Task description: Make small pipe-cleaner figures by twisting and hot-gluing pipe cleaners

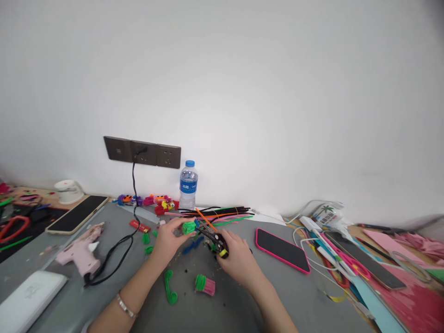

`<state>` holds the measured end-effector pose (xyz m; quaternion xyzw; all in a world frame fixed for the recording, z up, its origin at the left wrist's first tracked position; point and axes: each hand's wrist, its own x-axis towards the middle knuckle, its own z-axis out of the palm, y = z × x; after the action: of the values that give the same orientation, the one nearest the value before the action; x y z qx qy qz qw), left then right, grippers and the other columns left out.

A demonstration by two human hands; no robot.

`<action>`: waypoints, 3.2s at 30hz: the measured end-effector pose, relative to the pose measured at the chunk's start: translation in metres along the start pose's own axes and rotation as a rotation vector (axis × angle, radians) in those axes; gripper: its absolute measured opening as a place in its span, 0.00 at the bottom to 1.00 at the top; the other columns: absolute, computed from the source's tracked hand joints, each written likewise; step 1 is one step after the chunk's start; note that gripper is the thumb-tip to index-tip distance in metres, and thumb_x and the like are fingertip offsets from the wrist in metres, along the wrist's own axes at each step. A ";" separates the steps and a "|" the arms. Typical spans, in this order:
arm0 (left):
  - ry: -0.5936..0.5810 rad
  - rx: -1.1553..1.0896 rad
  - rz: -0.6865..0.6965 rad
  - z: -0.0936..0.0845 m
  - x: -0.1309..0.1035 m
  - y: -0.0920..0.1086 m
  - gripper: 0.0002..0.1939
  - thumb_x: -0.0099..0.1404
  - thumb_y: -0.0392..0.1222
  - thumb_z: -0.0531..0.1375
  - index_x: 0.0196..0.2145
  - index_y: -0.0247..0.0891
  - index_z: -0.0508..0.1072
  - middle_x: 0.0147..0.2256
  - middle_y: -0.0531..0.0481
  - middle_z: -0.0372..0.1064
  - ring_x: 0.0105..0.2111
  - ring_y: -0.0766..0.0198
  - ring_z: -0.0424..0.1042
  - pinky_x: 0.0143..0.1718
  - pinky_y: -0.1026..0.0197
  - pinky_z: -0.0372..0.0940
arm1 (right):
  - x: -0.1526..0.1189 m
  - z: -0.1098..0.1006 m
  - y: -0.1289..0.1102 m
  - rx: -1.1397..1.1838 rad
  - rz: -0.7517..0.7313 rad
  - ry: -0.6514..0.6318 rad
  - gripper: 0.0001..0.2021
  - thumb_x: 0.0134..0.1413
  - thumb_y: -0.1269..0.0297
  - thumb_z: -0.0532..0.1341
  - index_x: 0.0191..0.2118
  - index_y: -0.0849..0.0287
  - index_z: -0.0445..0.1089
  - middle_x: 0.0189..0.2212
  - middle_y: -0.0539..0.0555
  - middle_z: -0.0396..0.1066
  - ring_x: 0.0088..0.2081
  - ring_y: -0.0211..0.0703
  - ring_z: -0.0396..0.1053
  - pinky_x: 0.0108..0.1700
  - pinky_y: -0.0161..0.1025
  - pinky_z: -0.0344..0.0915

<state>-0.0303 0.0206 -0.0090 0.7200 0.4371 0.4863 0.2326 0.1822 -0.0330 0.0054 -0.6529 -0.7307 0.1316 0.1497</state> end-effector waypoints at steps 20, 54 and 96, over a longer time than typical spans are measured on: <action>0.014 0.020 0.014 0.002 -0.002 0.002 0.13 0.54 0.40 0.66 0.39 0.41 0.78 0.37 0.49 0.80 0.36 0.55 0.78 0.38 0.56 0.73 | -0.002 -0.006 -0.005 -0.003 0.007 -0.005 0.18 0.52 0.62 0.60 0.50 0.53 0.64 0.43 0.56 0.70 0.45 0.54 0.65 0.44 0.43 0.54; 0.001 -0.006 0.013 0.002 -0.003 0.001 0.12 0.56 0.41 0.65 0.40 0.41 0.78 0.39 0.48 0.80 0.38 0.53 0.77 0.40 0.54 0.73 | -0.003 -0.007 -0.007 -0.023 0.003 0.003 0.17 0.51 0.64 0.60 0.48 0.52 0.64 0.43 0.55 0.71 0.44 0.52 0.66 0.43 0.41 0.54; 0.008 -0.026 0.006 0.001 -0.002 0.003 0.12 0.55 0.40 0.65 0.40 0.42 0.79 0.39 0.48 0.80 0.38 0.54 0.78 0.41 0.53 0.73 | -0.004 -0.007 -0.008 -0.003 0.003 0.003 0.18 0.51 0.65 0.59 0.50 0.53 0.64 0.43 0.55 0.71 0.45 0.54 0.65 0.44 0.43 0.53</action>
<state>-0.0281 0.0176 -0.0083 0.7163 0.4295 0.4953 0.2390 0.1783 -0.0375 0.0145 -0.6544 -0.7297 0.1299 0.1496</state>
